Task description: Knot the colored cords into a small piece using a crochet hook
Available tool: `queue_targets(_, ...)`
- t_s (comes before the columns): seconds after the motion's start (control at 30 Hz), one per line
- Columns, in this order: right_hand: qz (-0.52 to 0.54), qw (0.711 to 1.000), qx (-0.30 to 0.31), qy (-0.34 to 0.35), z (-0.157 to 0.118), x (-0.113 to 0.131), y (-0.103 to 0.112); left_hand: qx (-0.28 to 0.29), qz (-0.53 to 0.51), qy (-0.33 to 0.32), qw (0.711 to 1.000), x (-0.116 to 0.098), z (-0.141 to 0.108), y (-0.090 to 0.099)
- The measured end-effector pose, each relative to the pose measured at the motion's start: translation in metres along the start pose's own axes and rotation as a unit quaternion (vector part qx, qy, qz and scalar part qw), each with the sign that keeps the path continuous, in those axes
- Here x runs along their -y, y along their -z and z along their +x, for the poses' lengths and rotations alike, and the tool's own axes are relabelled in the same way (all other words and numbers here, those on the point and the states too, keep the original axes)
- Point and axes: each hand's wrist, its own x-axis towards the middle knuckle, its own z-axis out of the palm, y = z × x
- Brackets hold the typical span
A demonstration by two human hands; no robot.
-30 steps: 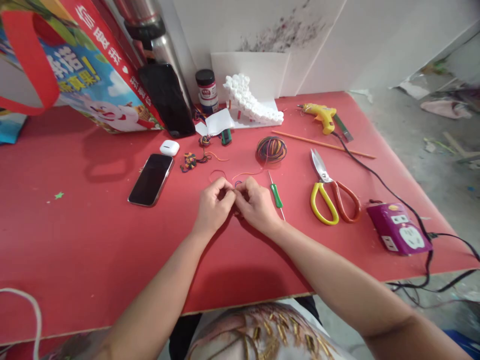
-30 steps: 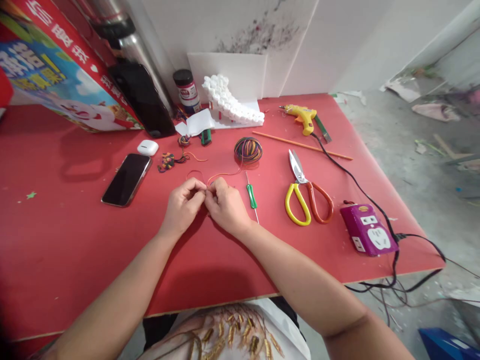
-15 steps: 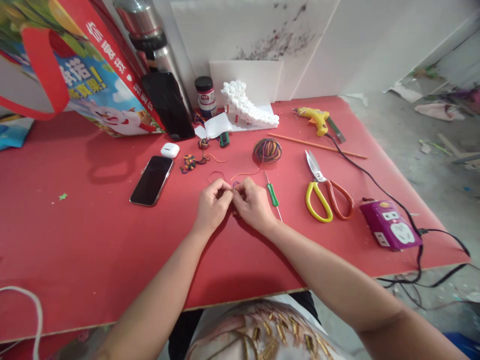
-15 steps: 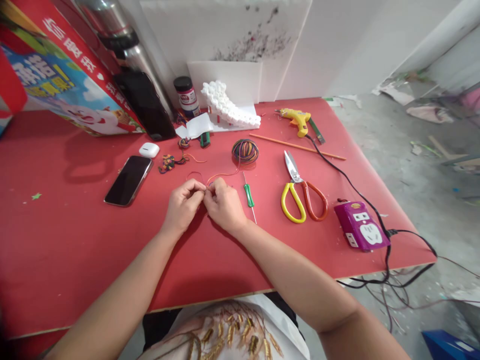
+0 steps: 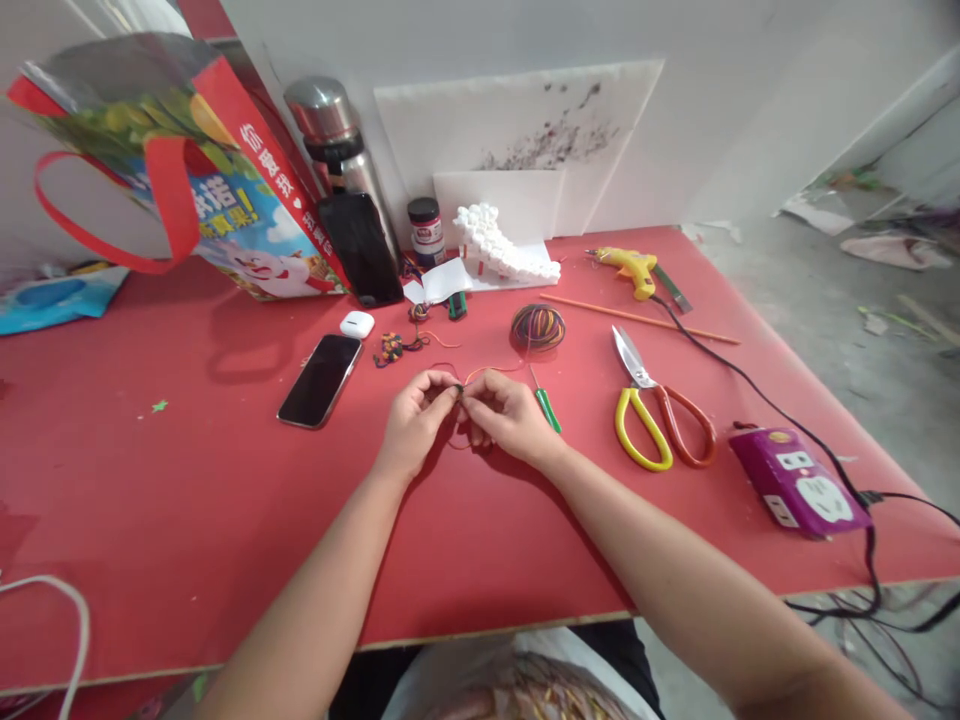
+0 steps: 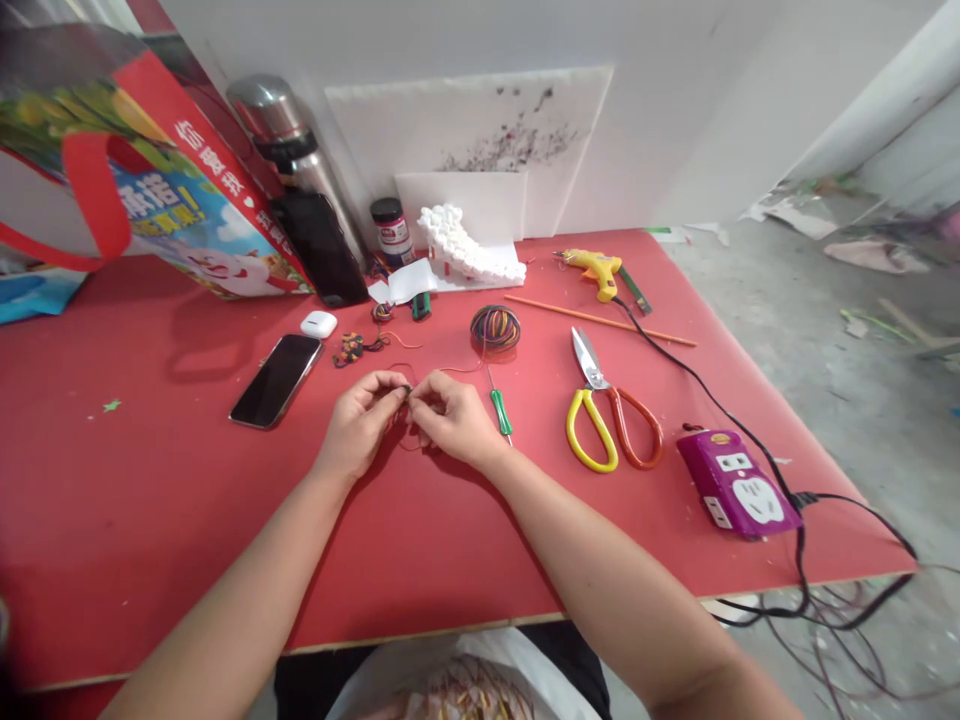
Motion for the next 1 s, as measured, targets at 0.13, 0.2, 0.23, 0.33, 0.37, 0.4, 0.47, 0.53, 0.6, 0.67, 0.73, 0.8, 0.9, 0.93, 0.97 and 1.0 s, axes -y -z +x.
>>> queue_targets(0.13, 0.020, 1.000, -0.009, -0.012, 0.005, 0.003, 0.004, -0.011, 0.024, -0.016, 1.000, -0.001, 0.002, 0.007)
queue_targets(0.2, 0.038, 0.999, -0.021, -0.005, 0.008, 0.003, 0.006, -0.013, 0.043, -0.026, 0.999, -0.002, 0.002, 0.009)
queue_targets(0.23, 0.045, 0.999, -0.020, 0.000, 0.009, 0.003, 0.006, -0.011, 0.057, -0.032, 0.998, -0.002, 0.002, 0.009)
queue_targets(0.33, 0.052, 0.999, -0.005, 0.004, 0.010, 0.002, 0.006, -0.002, 0.086, -0.043, 0.995, -0.002, 0.001, 0.009)
queue_targets(0.37, 0.053, 0.999, -0.002, 0.004, 0.011, 0.002, 0.005, -0.001, 0.088, -0.045, 0.995, -0.002, 0.001, 0.009)
queue_targets(0.4, 0.053, 0.999, 0.000, 0.003, 0.011, 0.001, 0.005, -0.001, 0.090, -0.047, 0.995, -0.003, 0.000, 0.008)
queue_targets(0.47, 0.051, 0.999, 0.002, 0.005, 0.011, 0.001, 0.004, -0.002, 0.090, -0.051, 0.995, -0.004, -0.001, 0.008)
queue_targets(0.53, 0.050, 0.999, 0.003, 0.005, 0.012, 0.000, 0.004, -0.002, 0.086, -0.052, 0.995, -0.005, -0.001, 0.007)
queue_targets(0.6, 0.049, 0.999, 0.003, 0.004, 0.012, 0.000, 0.005, -0.001, 0.077, -0.052, 0.996, -0.005, -0.001, 0.007)
queue_targets(0.67, 0.048, 0.999, 0.001, 0.004, 0.013, -0.001, 0.005, 0.002, 0.066, -0.051, 0.997, -0.005, -0.001, 0.007)
queue_targets(0.73, 0.047, 0.999, -0.003, 0.006, 0.014, -0.001, 0.005, 0.008, 0.053, -0.046, 0.998, -0.004, 0.000, 0.007)
queue_targets(0.8, 0.045, 0.999, -0.009, 0.010, 0.014, -0.001, 0.006, 0.015, 0.034, -0.038, 0.999, -0.003, 0.001, 0.007)
queue_targets(0.9, 0.041, 0.999, -0.012, 0.014, 0.014, -0.002, 0.006, 0.033, -0.004, -0.021, 0.999, -0.002, 0.003, 0.007)
queue_targets(0.93, 0.039, 0.999, -0.011, 0.016, 0.014, -0.002, 0.006, 0.040, -0.018, -0.013, 0.999, -0.002, 0.004, 0.008)
queue_targets(0.97, 0.035, 0.999, -0.011, 0.018, 0.014, -0.002, 0.006, 0.046, -0.033, -0.002, 0.998, -0.002, 0.005, 0.008)
queue_targets(1.0, 0.030, 0.999, -0.013, 0.022, 0.014, -0.003, 0.006, 0.052, -0.051, 0.010, 0.997, -0.002, 0.005, 0.008)
